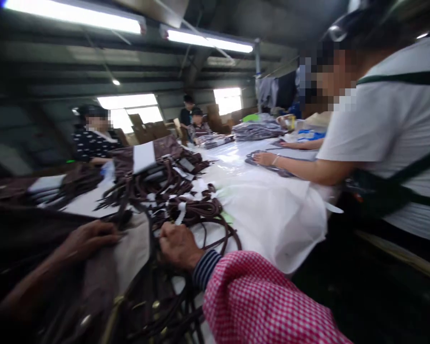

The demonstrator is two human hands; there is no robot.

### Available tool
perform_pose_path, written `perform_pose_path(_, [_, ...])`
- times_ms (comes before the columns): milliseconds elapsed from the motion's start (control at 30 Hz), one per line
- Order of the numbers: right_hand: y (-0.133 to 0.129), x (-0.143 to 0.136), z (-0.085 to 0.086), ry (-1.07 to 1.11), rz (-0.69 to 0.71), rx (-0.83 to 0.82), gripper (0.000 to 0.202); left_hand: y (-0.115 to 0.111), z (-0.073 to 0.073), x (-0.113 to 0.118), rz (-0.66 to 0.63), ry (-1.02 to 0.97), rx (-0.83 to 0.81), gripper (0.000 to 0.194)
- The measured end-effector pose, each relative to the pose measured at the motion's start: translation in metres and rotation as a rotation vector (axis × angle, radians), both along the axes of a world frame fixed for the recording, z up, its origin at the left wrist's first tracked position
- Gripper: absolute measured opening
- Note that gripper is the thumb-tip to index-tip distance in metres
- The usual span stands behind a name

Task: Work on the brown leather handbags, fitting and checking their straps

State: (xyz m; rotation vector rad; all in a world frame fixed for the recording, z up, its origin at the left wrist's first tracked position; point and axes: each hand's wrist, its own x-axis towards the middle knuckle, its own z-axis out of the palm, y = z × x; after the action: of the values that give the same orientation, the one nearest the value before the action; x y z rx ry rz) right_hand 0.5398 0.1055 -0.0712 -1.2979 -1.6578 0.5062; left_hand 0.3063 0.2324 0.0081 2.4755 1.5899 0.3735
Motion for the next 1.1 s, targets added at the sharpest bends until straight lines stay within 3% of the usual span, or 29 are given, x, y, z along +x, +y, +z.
perform_pose_path(67, [0.001, 0.010, 0.000, 0.241, 0.037, -0.083, 0.007, -0.021, 0.001, -0.018, -0.001, 0.017, -0.005, 0.023])
perform_pose_path(167, [0.004, 0.025, -0.001, 0.449, -0.004, -0.122, 0.005, -0.045, -0.007, -0.011, 0.100, -0.095, 0.125, 0.022])
perform_pose_path(400, [0.003, 0.045, 0.000, 0.772, -0.087, -0.104, 0.033, -0.078, -0.027, -0.006, 0.183, -0.226, 0.221, 0.015])
perform_pose_path(600, [0.000, 0.057, 0.016, 0.828, -0.177, -0.091, 0.034, -0.078, -0.031, -0.009, 0.195, -0.316, 0.237, 0.014])
perform_pose_path(867, [0.022, 0.087, 0.053, 0.740, -0.347, -0.079, 0.017, -0.074, -0.035, -0.009, 0.174, -0.366, 0.216, 0.010])
perform_pose_path(1100, [0.020, 0.099, 0.058, 0.689, -0.321, -0.214, 0.020, -0.076, -0.030, -0.008, 0.181, -0.351, 0.212, 0.010])
